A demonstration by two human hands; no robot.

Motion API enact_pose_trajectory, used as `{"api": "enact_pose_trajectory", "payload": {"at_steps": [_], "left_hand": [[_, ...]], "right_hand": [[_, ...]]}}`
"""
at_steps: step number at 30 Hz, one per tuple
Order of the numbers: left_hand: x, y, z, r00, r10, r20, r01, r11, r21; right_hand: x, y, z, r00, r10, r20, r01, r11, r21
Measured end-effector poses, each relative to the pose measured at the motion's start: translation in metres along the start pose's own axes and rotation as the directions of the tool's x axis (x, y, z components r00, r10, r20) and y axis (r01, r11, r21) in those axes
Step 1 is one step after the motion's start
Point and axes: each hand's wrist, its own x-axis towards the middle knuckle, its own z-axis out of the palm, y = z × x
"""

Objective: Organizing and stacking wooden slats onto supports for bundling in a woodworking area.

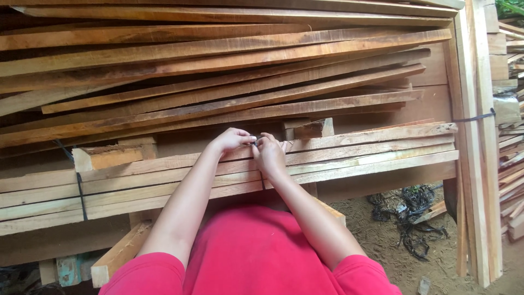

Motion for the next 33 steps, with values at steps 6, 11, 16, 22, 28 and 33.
{"api": "enact_pose_trajectory", "payload": {"at_steps": [6,11,16,22,28,33], "left_hand": [[-0.001,0.004,0.001,1.0,-0.028,-0.014,0.028,1.0,-0.014],[-0.002,0.009,0.003,0.998,-0.048,-0.045,0.047,0.999,-0.008],[0.022,-0.006,0.008,0.992,-0.035,-0.123,0.053,0.987,0.149],[0.024,0.001,0.02,0.972,-0.007,-0.234,0.098,0.921,0.377],[0.033,-0.018,0.018,0.967,0.022,-0.256,0.047,0.964,0.261],[0.027,-0.019,0.012,0.99,0.02,-0.143,-0.002,0.992,0.123]], "right_hand": [[0.017,0.03,0.011,0.873,-0.48,-0.093,0.355,0.753,-0.555],[0.02,0.013,-0.001,0.804,-0.594,0.028,0.466,0.601,-0.649],[0.016,0.028,0.012,0.753,-0.655,0.068,0.548,0.566,-0.616],[-0.003,0.031,0.014,0.781,-0.624,0.011,0.55,0.679,-0.486],[-0.012,0.013,-0.007,0.822,-0.562,-0.092,0.524,0.809,-0.266],[-0.025,-0.016,-0.032,0.92,-0.388,-0.052,0.371,0.906,-0.202]]}}
